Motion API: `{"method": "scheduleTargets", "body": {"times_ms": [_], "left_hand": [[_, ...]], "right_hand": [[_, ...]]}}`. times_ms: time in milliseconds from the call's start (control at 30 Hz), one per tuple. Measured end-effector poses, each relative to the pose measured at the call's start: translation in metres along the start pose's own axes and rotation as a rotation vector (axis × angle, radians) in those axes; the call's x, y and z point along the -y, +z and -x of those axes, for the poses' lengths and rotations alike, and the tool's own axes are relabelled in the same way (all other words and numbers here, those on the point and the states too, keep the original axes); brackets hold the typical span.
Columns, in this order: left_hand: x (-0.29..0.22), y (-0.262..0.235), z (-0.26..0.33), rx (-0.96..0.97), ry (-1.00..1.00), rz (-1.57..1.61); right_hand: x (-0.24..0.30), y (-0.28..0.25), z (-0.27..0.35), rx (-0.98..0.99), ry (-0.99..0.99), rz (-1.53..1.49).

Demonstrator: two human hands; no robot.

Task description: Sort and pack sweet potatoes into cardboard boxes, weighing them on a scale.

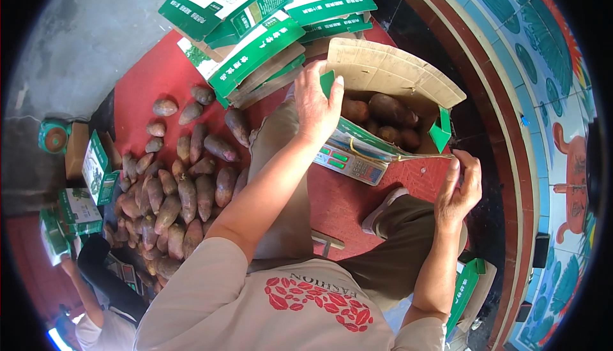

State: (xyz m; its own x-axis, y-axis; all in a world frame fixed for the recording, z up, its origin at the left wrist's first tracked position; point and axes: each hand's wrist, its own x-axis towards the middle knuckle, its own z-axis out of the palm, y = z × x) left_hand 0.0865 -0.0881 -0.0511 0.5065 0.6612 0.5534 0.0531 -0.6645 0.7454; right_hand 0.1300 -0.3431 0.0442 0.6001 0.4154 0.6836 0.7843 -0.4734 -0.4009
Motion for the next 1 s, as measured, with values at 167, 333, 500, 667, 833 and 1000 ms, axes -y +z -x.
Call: {"method": "scheduleTargets", "body": {"times_ms": [167,333,500,667,833,1000], "left_hand": [[-0.002,0.001,-0.001,-0.006,-0.018,-0.011],[0.002,0.0,-0.001,-0.002,-0.024,-0.033],[0.0,-0.002,-0.005,-0.006,-0.015,-0.021],[0.004,-0.002,-0.003,-0.012,-0.012,-0.017],[0.003,-0.005,-0.004,-0.011,-0.004,-0.002],[0.002,-0.007,-0.007,-0.007,-0.032,0.024]], "right_hand": [[-0.009,0.008,0.004,0.043,0.031,0.0],[-0.012,0.016,0.007,0.103,0.104,-0.029],[-0.011,0.017,0.008,0.175,0.176,0.002],[-0.008,0.023,0.009,0.206,0.175,0.03],[-0.005,0.024,0.007,0.23,0.179,0.093],[0.004,0.014,-0.012,0.221,0.15,0.09]]}}
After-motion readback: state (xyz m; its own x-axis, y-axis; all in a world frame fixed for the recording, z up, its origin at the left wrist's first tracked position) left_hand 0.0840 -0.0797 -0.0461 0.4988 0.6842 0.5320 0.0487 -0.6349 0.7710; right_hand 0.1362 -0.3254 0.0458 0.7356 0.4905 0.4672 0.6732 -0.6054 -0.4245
